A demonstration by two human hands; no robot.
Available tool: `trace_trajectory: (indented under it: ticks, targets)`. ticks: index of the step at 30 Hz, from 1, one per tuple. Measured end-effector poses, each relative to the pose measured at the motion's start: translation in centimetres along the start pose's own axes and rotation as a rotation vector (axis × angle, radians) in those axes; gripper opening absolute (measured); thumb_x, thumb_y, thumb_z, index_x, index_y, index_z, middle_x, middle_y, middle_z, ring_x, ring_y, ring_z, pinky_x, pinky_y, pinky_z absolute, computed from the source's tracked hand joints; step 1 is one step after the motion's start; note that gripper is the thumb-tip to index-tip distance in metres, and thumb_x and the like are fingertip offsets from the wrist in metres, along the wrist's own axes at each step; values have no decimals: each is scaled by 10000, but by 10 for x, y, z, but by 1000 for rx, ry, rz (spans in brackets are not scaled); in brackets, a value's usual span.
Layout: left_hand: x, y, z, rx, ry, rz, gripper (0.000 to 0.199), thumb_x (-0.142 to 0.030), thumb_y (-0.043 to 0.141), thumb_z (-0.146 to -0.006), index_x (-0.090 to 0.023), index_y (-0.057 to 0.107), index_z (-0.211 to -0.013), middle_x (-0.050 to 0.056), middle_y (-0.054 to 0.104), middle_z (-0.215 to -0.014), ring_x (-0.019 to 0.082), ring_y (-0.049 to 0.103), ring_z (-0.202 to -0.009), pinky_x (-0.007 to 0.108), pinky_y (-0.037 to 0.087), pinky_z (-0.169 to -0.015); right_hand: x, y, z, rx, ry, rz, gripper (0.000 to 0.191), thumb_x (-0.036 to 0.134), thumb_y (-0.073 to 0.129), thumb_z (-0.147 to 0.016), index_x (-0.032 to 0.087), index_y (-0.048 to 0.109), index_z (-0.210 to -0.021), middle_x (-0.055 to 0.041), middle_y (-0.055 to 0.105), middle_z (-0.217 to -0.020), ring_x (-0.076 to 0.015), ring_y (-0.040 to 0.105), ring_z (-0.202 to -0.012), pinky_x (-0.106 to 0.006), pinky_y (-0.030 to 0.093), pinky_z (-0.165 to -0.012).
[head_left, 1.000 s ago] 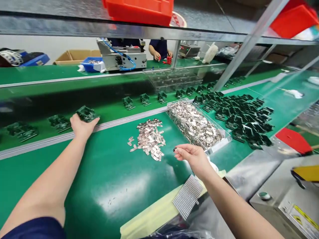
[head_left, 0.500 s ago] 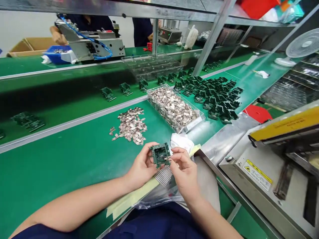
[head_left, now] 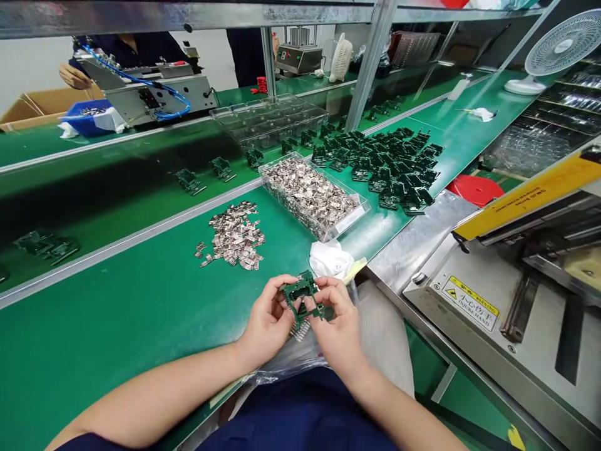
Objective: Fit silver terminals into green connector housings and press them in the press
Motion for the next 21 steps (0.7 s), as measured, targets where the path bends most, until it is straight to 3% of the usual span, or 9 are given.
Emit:
trace_trajectory:
  ticks: [5,11,17,21]
  targets:
    - [0,-2,-1,-22,-6,-71,239,-226,645,-860,-238,572,-1088,6,625,-909,88,562,-741,165,497,-669,-18,6,3,30,159,-253,103,276,658,-805,198,593,-821,-41,604,-872,-178,598,-806,-283,518,-687]
    - [8,-1,2,-42,-103,-36,254,-246,664,-838,-215,573,-1074,21,631,-920,110,594,-766,223,536,-725,-27,8,6,-8,290,-466,184,274,771,-694,185,611,-712,-3,592,-753,-137,593,-641,-244,536,-565]
    - [7,10,7,-48,-146,-26,269,-250,688,-809,-202,576,-1048,28,639,-891,131,616,-755,249,559,-703,-32,5,16,-69,340,-553,211,245,799,-667,190,595,-676,27,577,-657,-120,569,-554,-234,522,-515]
    - [10,23,5,1,-151,-34,293,-252,714,-783,-197,583,-1039,22,632,-874,133,620,-761,257,571,-710,-42,-9,23,-87,336,-527,210,288,791,-701,190,608,-729,16,602,-676,-130,581,-600,-241,525,-568]
Point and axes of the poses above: each hand's wrist, its own z-axis away from the middle knuckle, its own y-axis out of the palm, x = y × z, the point moved 10 cm from there along -z, towards the middle knuckle
